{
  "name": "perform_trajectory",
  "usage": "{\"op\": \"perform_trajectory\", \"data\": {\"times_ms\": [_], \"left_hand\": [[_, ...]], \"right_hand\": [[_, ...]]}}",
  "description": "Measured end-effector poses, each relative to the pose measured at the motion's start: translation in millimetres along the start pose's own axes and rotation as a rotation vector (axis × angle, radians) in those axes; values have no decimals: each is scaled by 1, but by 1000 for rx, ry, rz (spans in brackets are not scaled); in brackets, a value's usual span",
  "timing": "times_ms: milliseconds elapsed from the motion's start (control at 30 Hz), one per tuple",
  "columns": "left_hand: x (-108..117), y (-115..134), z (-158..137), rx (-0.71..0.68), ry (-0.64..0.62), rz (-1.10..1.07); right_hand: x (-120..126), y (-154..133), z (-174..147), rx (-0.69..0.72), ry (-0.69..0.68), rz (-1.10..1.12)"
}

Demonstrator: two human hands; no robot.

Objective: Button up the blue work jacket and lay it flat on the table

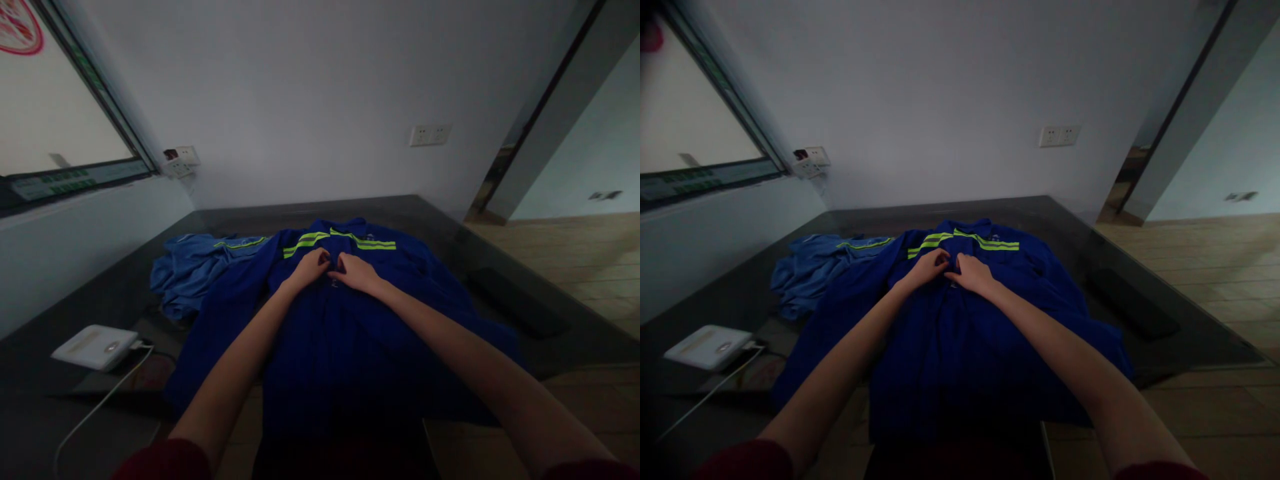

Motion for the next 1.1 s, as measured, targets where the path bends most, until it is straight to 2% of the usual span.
{"op": "perform_trajectory", "data": {"times_ms": [67,167,300,400,567,700,833,933,1100], "left_hand": [[-15,-4,-12,54,-57,49],[-24,-10,-25,113,-47,213],[-27,-11,-28,94,-60,277],[-28,-15,-24,105,-68,270],[-31,-16,-21,130,-43,271],[-33,-12,-23,122,-62,264],[-28,-5,-27,85,-19,310],[-23,-1,-25,109,48,244],[-17,6,-13,188,185,-42]], "right_hand": [[-15,-4,-7,-38,-64,-36],[-31,6,-6,-76,-91,-5],[-41,22,9,-81,-57,304],[-46,23,22,-113,-40,501],[-42,16,38,-117,100,793],[-43,36,31,-185,224,876],[-53,55,17,-252,244,924],[-54,59,13,-267,260,940],[-53,65,14,-320,299,988]]}}
Point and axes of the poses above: each hand's wrist, its own z-axis towards the middle knuckle, its own x-axis out of the back of the hand, y = z × x, the point moved 8 cm from there along z, towards the middle knuckle, and after that the axes turned 1 degree about x, right-handed, at the moved point
